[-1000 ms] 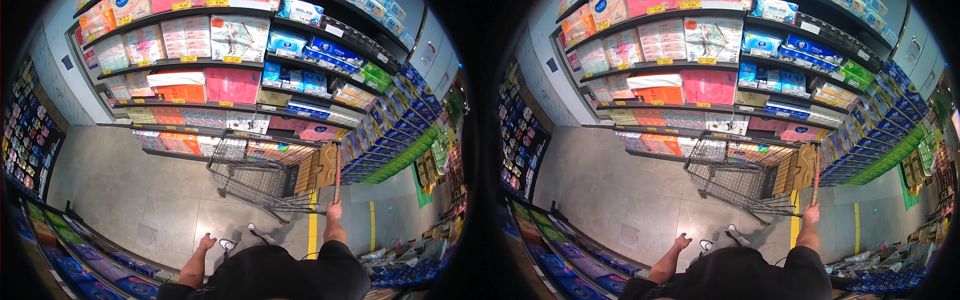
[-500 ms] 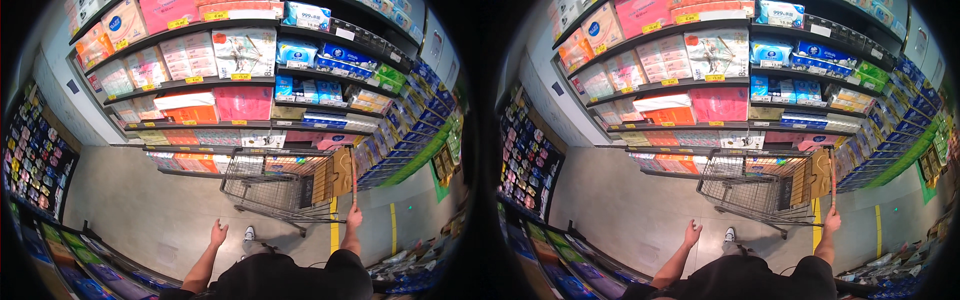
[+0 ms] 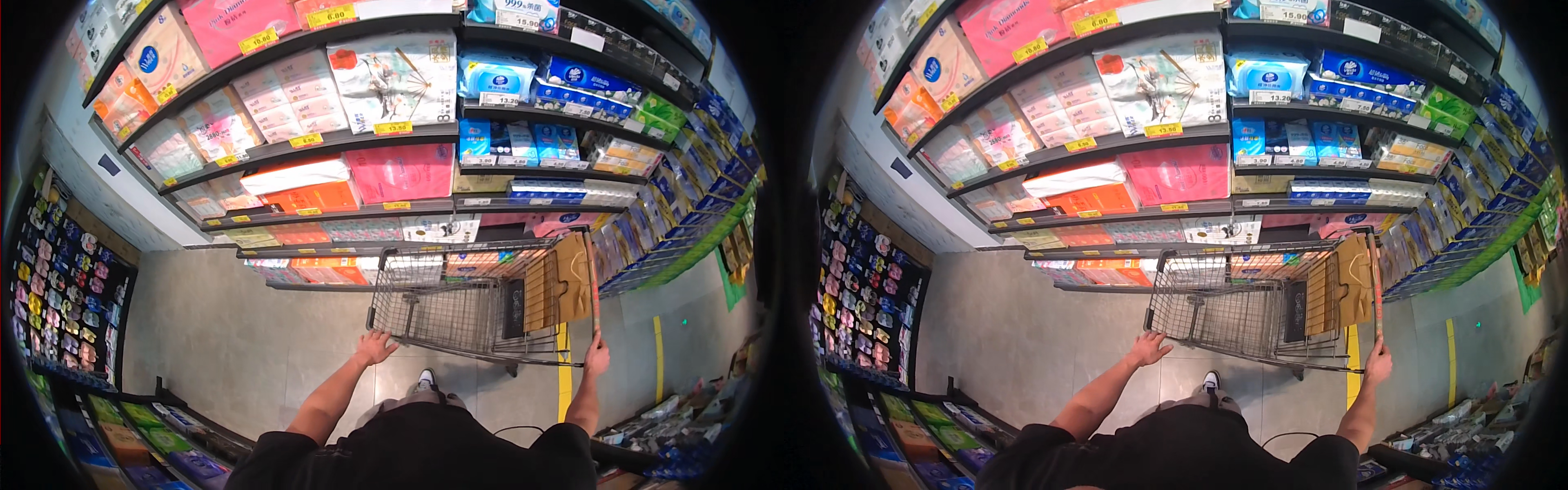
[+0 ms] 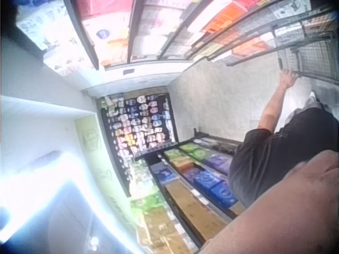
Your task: Selecting various packs of tissues and paper products from supermarket shelves and placing them into a shopping cart.
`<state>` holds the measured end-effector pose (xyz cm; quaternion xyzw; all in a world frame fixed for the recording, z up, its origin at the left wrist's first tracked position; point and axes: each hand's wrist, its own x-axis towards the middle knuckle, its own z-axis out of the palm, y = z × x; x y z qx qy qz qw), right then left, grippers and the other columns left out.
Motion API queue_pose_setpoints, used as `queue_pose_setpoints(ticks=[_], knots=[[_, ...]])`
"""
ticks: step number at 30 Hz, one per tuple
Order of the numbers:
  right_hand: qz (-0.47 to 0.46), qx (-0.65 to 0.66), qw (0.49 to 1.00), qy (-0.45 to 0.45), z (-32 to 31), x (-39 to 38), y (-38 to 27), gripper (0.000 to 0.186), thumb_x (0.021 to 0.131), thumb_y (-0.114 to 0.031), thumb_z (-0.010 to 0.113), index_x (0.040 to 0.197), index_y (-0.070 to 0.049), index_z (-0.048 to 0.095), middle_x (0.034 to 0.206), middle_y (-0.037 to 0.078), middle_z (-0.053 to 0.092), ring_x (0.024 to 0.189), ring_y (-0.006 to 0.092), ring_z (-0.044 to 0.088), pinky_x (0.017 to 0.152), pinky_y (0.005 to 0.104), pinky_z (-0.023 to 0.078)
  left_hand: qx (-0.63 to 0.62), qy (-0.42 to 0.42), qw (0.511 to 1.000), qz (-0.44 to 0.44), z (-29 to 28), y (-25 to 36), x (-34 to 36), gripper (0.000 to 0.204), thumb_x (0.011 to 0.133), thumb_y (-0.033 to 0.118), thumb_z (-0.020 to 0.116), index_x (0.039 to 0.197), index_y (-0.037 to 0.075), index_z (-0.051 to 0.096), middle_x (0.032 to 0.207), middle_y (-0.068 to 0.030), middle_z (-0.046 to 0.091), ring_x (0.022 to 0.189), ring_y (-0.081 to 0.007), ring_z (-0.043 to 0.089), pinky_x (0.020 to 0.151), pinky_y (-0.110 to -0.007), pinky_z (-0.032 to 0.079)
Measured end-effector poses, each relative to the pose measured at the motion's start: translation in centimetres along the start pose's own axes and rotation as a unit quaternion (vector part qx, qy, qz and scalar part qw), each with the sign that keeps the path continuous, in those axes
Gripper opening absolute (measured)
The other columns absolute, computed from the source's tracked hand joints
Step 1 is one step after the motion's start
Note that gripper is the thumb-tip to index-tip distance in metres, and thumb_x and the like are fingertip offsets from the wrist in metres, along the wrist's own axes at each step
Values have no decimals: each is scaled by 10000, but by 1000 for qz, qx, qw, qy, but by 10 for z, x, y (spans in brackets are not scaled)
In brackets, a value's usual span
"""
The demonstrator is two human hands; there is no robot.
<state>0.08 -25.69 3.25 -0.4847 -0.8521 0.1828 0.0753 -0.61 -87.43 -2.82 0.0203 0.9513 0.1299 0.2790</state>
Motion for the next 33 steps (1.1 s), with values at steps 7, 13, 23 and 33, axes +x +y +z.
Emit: queue_pose_setpoints(ticks=[7,13,23,33], knots=[[-20,-7,1000,4,16,-25,-11,656,847,-668,408,1114,-127,665,990,158,675,936,375,627,802,459,484,-117,-206,969,-76,109,-80,-52,844,824,704,404,1432,124,319,1375,-202,445,1279,-382,411,1053,-596,257],[-49,-60,997,-28,20,-78,-19,493,860,-562,492,1150,-175,589,996,158,662,927,397,615,769,494,485,-242,-91,947,-189,150,-146,-125,865,787,591,592,1345,-40,393,1278,-278,504,1220,-356,482,1011,-398,398],[-122,-62,991,-11,50,-180,-19,380,819,-398,648,1068,-131,542,937,184,656,881,411,613,733,505,482,-435,3,867,-245,138,-234,-161,614,835,388,614,1286,-6,477,1050,-221,649,977,-283,639,866,-349,483],[-115,-54,992,-22,59,-290,-70,466,822,-536,584,1048,-129,581,947,187,660,906,416,610,772,496,480,-601,-49,734,-312,173,-297,-240,617,884,367,578,1352,23,369,1154,-165,593,942,-294,623,788,-425,473]])
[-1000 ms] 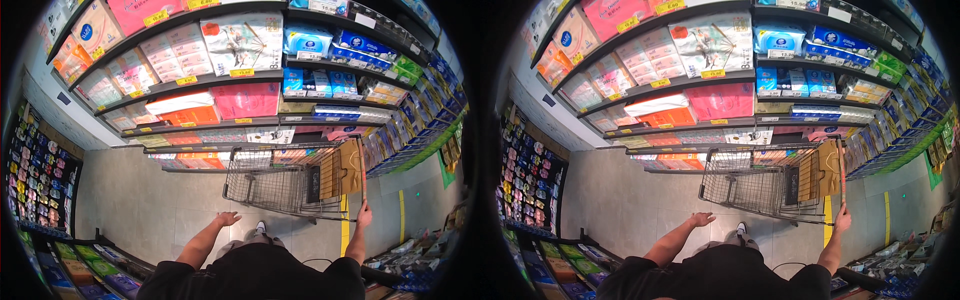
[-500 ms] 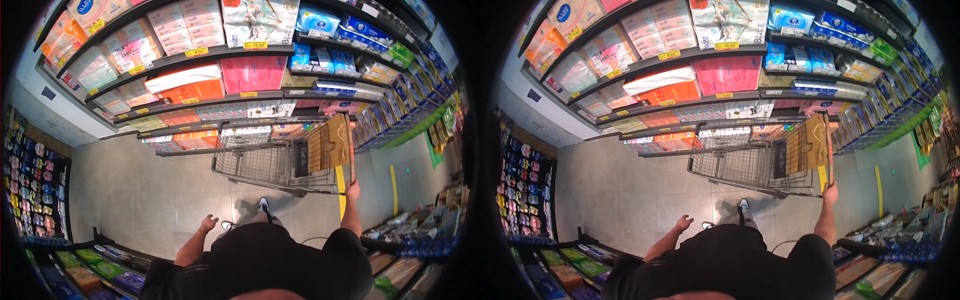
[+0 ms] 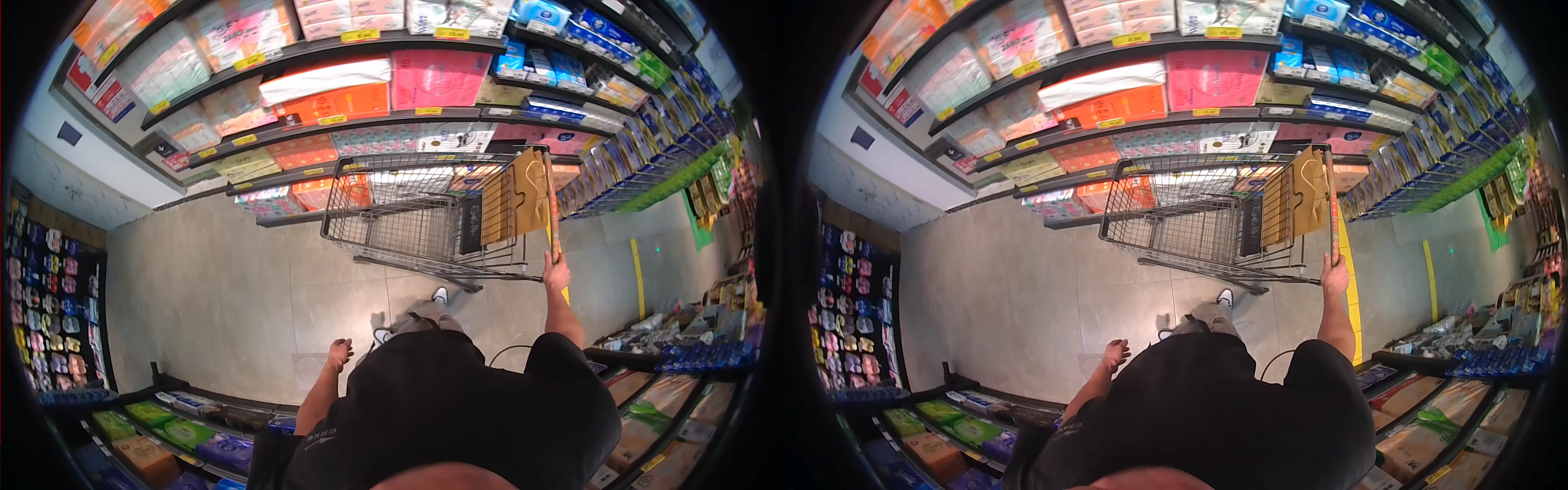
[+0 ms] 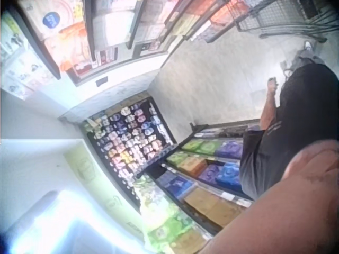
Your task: Selecting various packs of tissues and paper products from supermarket shelves and placing them into a shopping cart.
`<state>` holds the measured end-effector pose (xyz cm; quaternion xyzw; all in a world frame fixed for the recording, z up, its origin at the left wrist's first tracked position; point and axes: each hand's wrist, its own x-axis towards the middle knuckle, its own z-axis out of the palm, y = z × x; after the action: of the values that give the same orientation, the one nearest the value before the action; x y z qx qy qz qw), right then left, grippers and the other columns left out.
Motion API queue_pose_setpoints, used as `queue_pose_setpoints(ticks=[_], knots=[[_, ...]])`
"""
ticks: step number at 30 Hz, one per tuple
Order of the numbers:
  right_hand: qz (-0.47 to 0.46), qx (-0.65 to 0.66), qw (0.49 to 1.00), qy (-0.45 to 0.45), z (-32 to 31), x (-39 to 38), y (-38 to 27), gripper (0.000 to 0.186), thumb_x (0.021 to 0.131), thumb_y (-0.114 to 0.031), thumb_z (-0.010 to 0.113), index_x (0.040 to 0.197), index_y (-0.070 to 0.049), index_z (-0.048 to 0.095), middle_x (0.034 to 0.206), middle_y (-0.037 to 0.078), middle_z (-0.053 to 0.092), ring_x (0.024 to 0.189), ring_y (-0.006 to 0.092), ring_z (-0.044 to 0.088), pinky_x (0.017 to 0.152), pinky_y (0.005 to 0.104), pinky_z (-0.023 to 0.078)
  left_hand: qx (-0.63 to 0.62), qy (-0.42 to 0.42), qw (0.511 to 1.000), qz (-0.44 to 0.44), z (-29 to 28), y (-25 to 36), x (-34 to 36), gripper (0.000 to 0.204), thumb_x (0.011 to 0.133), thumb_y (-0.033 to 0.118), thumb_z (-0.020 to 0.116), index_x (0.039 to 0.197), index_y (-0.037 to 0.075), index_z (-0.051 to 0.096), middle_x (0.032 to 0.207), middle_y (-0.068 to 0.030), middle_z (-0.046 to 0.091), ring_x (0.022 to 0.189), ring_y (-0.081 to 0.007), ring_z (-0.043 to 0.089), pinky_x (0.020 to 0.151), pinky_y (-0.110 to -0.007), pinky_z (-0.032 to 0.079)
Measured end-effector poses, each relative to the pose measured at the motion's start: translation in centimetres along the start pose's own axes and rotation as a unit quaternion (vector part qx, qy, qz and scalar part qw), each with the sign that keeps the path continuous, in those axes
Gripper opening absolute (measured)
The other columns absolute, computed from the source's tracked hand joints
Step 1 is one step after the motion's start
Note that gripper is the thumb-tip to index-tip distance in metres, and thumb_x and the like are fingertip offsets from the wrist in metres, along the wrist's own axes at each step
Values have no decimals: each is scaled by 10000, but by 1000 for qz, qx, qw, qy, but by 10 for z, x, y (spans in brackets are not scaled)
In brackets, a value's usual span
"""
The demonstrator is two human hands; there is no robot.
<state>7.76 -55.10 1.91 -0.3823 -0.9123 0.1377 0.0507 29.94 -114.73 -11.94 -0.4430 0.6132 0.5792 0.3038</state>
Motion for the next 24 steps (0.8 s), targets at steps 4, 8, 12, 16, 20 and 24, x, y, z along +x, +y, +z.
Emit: queue_pose_setpoints(ticks=[4,8,12,16,20,24], knots=[[2,34,999,12,20,-9,-3,614,848,-634,434,1164,-128,581,986,216,652,930,421,610,801,496,477,-49,7,998,-37,-19,-11,6,601,895,391,564,1359,62,370,1173,-156,584,975,-277,610,806,-426,459],[2,19,1000,23,35,-22,-3,630,859,-635,402,1119,-97,601,968,205,658,902,413,619,761,507,474,-164,-17,986,-31,-19,31,21,659,905,458,540,1412,129,279,1226,-150,563,988,-258,611,799,-385,472],[-23,22,999,38,19,-52,-43,543,864,-580,470,1054,-99,637,823,168,675,765,400,642,662,488,500,-241,-24,969,41,-13,108,24,718,912,470,524,1457,163,171,1319,-162,491,1007,-254,609,806,-372,481],[-45,58,997,38,29,-58,-45,529,873,-570,477,1019,-86,633,797,176,667,740,406,630,635,503,475,-255,-10,964,77,-7,183,19,818,927,449,510,1482,174,-25,1453,-204,308,1161,-336,532,929,-430,443],[-42,53,996,53,36,-69,-53,493,890,-525,488,1058,-84,628,824,167,667,747,397,627,623,485,470,-133,4,988,73,-12,228,32,934,885,429,589,1479,166,-82,1482,-236,232,1222,-402,464,1012,-485,377],[-55,72,996,8,28,-76,-79,479,900,-499,490,1101,-84,618,849,172,666,751,389,628,616,472,471,-88,3,994,66,-22,235,74,999,844,415,629,1478,129,-88,1475,-216,268,1177,-383,494,996,-480,376]])
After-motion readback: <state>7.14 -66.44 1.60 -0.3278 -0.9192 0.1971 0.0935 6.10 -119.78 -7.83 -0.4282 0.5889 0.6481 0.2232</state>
